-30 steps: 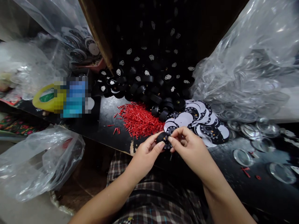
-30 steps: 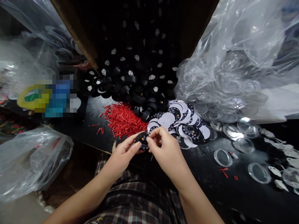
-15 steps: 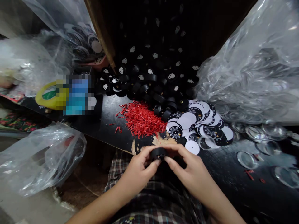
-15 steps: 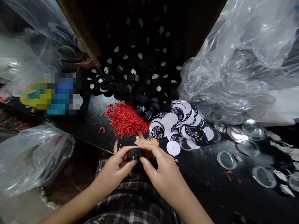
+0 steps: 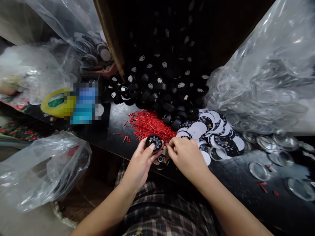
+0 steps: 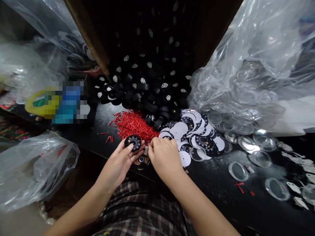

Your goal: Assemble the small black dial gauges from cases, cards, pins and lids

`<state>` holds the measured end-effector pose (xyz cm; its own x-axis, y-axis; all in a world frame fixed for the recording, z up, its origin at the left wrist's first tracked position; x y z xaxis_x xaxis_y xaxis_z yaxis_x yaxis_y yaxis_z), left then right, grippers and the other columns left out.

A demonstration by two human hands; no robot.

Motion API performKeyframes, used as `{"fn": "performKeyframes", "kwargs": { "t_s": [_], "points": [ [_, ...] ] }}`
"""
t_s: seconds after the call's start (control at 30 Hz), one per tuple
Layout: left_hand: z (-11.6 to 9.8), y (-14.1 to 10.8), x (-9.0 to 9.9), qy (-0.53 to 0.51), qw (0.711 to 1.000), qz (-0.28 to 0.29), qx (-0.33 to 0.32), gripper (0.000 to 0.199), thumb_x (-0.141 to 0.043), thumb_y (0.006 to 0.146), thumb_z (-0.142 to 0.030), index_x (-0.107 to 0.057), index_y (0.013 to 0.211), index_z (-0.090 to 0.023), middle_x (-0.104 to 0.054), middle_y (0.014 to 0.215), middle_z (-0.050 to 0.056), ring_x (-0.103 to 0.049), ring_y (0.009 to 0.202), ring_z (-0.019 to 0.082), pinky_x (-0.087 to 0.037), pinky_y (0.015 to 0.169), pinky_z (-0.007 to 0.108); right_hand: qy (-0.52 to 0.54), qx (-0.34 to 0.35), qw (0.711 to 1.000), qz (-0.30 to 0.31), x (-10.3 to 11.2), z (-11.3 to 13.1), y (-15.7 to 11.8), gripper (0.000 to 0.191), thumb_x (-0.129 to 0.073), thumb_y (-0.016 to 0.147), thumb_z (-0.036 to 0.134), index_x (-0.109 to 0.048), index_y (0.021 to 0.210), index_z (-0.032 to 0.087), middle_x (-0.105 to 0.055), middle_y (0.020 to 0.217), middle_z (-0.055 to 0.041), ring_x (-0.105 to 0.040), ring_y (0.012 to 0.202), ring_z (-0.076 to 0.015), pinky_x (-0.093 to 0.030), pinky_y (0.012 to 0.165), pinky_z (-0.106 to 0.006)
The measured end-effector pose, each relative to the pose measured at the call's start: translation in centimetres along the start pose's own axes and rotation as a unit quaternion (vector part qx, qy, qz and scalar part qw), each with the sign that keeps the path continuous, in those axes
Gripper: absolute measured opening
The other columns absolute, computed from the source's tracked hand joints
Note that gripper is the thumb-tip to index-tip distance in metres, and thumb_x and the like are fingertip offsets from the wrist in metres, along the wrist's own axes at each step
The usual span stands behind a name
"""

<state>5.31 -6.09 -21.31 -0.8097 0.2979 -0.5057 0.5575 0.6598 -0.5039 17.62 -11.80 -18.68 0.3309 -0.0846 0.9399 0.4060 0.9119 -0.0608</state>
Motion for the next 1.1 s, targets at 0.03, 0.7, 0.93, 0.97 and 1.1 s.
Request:
{"fn": "performKeyframes", "kwargs": {
  "t_s": [0.03,0.7,0.93,0.97,1.1],
  "points": [
    [0.0,-0.2,0.0,0.003,1.0,0.001,0.002,0.026,-0.063,0.084,-0.022,-0.056,0.109,-0.017,-0.069,0.109,0.008,-0.066,0.102,0.022,-0.051,0.093,0.036,0.016,-0.002,1.0,-0.008,0.1,-0.5,-0.1,0.015,-0.055,0.09,0.024,-0.059,0.077,0.019,-0.066,0.075,-0.0017,-0.06,0.076,-0.0208,-0.032,0.072,-0.035],
    [1.7,-1.2,-2.6,-0.049,0.998,0.05,0.007,0.019,-0.058,0.089,-0.024,-0.057,0.107,-0.018,-0.07,0.108,0.008,-0.066,0.105,0.02,-0.048,0.098,0.037,0.266,0.025,0.957,-0.118,2.9,-1.8,-3.1,0.004,-0.058,0.088,0.025,-0.058,0.087,0.021,-0.058,0.087,-0.002,-0.054,0.083,-0.0178,-0.04,0.076,-0.032],
    [1.2,-1.8,-2.1,0.117,0.984,0.064,-0.116,0.029,-0.056,0.09,-0.033,-0.055,0.118,-0.026,-0.065,0.119,0.004,-0.058,0.117,0.022,-0.04,0.106,0.04,0.25,0.012,0.963,-0.104,3.1,-1.4,-3.2,0.015,-0.053,0.092,0.024,-0.055,0.078,0.02,-0.056,0.08,-0.0012,-0.052,0.077,-0.0168,-0.037,0.071,-0.032],
    [0.9,-1.9,-2.2,0.14,0.98,0.065,-0.124,0.029,-0.056,0.091,-0.033,-0.055,0.118,-0.025,-0.065,0.119,0.004,-0.058,0.117,0.022,-0.04,0.107,0.04,0.258,0.012,0.961,-0.1,3.2,-1.4,-3.2,0.015,-0.053,0.092,0.025,-0.055,0.078,0.02,-0.056,0.08,-0.0013,-0.052,0.077,-0.0167,-0.038,0.071,-0.031],
    [-0.2,-2.4,-2.6,0.204,0.968,0.056,-0.135,0.025,-0.057,0.09,-0.03,-0.057,0.114,-0.024,-0.066,0.118,0.004,-0.06,0.112,0.022,-0.042,0.104,0.037,0.268,0.006,0.96,-0.085,3.5,-1.6,-3.3,0.011,-0.055,0.091,0.027,-0.058,0.083,0.02,-0.058,0.083,-0.0018,-0.053,0.078,-0.0168,-0.039,0.071,-0.031]
  ]
}}
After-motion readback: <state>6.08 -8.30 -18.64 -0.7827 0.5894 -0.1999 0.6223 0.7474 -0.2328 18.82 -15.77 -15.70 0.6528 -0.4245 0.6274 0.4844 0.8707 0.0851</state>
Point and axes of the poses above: each hand's wrist, its own y-axis towards the middle knuckle, its own x-axis out of the back of the hand, z = x × y, the point moved 6 cm from there along y, towards the middle knuckle
